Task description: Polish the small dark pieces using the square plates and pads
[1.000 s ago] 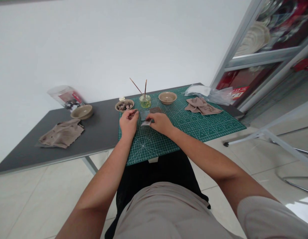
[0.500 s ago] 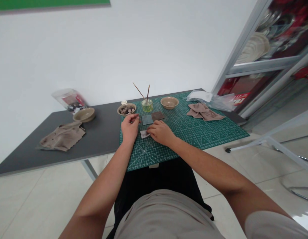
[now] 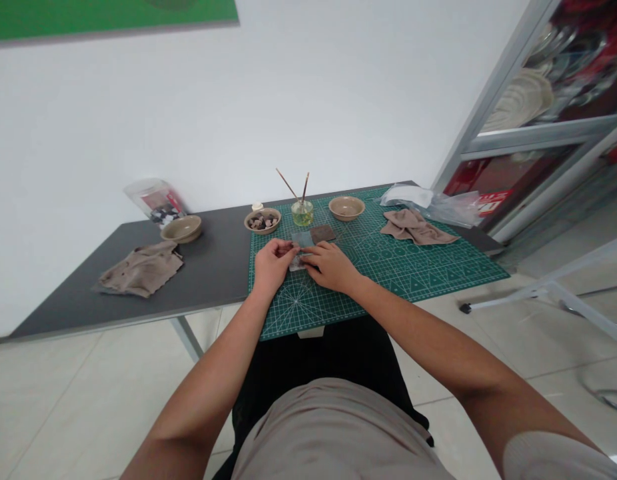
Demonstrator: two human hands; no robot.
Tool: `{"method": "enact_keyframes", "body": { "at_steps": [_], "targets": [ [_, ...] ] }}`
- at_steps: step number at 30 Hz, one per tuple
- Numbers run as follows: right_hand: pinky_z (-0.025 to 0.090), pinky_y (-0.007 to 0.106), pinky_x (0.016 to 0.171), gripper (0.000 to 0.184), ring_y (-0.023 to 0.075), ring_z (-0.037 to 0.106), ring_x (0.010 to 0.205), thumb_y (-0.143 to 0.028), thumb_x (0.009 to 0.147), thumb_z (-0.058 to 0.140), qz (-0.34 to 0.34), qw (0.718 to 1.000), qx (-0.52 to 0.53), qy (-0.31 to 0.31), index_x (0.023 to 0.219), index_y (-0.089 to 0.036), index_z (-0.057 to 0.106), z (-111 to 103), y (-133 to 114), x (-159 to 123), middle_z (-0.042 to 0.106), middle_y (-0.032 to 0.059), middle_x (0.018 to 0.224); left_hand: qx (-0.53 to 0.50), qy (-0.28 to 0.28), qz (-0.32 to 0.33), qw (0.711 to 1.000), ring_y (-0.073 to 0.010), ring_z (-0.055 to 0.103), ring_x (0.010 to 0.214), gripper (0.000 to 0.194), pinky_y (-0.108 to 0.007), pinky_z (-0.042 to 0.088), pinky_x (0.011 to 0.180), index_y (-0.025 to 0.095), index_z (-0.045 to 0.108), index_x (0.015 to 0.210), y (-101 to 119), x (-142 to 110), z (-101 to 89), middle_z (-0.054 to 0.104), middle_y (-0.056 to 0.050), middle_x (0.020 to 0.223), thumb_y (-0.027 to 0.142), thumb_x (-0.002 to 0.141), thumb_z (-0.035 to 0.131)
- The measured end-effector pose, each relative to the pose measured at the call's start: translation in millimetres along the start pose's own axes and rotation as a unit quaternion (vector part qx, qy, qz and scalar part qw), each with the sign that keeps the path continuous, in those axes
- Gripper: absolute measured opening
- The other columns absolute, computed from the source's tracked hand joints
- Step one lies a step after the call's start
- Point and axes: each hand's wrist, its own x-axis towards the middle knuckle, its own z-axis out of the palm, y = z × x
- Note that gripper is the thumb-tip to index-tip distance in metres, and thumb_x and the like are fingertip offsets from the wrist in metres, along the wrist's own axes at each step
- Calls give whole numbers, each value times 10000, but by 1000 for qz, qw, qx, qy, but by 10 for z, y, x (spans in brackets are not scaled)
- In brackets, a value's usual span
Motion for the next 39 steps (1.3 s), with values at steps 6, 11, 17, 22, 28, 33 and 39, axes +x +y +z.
{"method": "enact_keyframes", "body": {
  "at_steps": [6,11,17,22,28,33,39],
  "targets": [
    [497,358,867,335,222,655,953,-214,825,695,101,981,151,69,1146,-124,664,33,-42,102,716,120,1090,75,-34,9,997,-143,605,670,218,-268,451,646,195,635,706,48,-68,-59,699,11,743,384,753,734],
    [500,305,846,321,179,674,914,-177,828,693,98,973,195,71,1148,-157,682,39,7,81,729,75,1038,130,-89,39,987,-147,581,678,147,-277,428,654,201,675,749,41,-38,-66,682,7,754,338,779,717],
    [485,299,812,135,179,666,878,-160,856,678,107,983,146,34,969,-184,749,73,75,108,742,53,938,233,-145,91,957,-224,637,895,112,-364,489,833,220,729,871,46,-48,-76,724,-47,890,252,854,623],
    [468,346,925,211,211,649,991,-84,852,633,64,994,83,11,1009,-159,751,74,34,92,747,87,1021,320,-190,151,916,-261,595,1026,187,-419,474,970,181,725,952,21,-124,-94,693,-104,1069,203,881,553],
    [467,349,928,157,210,637,985,-172,879,657,25,998,56,-27,973,-194,780,-2,30,70,747,68,1061,354,-186,171,901,-272,563,1014,252,-445,477,959,175,718,1021,-18,-129,-74,664,-109,1064,200,900,499],
    [470,325,825,150,212,660,894,-225,904,662,52,996,32,-65,966,-207,797,-54,15,140,771,52,945,368,-174,172,897,-275,548,1012,270,-430,480,936,164,745,960,21,-160,-47,648,-120,1045,179,893,484],
    [463,325,838,131,216,655,912,-209,889,678,38,997,18,-59,940,-195,798,1,-39,182,768,68,937,412,-172,144,883,-293,557,1031,266,-436,471,871,182,730,998,65,-189,-29,646,-124,1023,176,886,489]
  ]
}}
